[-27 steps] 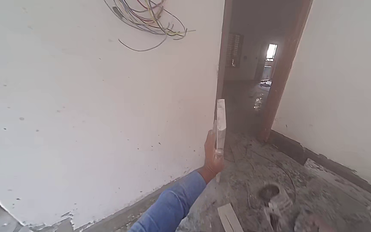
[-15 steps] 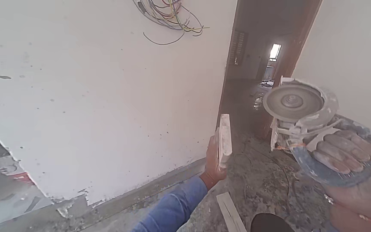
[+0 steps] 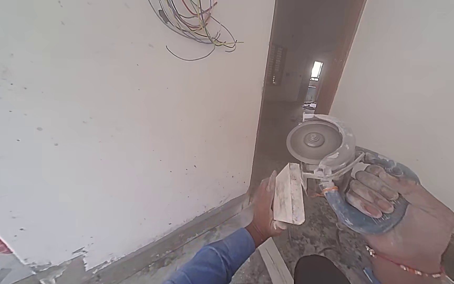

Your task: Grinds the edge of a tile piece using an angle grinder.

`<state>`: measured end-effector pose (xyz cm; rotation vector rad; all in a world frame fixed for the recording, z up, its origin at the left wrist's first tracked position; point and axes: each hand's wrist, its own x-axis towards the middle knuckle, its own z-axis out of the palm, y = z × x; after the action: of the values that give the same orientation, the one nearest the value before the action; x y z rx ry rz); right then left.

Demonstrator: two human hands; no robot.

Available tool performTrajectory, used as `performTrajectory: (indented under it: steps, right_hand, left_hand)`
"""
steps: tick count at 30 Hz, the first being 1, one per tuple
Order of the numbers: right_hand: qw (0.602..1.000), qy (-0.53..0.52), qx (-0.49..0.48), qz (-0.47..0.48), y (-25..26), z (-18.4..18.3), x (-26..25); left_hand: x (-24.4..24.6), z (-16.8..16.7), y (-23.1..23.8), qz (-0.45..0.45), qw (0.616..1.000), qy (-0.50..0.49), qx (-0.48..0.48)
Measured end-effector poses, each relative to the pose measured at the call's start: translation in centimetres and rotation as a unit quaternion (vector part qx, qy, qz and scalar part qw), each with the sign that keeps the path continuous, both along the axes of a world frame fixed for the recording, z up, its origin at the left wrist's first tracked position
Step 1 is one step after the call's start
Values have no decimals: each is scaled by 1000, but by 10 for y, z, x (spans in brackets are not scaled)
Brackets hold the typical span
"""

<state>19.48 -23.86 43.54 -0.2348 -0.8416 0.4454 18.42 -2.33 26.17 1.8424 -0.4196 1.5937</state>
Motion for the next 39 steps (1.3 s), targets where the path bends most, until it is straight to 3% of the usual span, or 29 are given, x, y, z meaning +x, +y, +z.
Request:
performTrajectory:
  steps: [39]
  right_hand:
    - [1000,11,-21,-11,-25,-9,12]
  left_hand:
    - [4,2,-11,-17,1000,7,23]
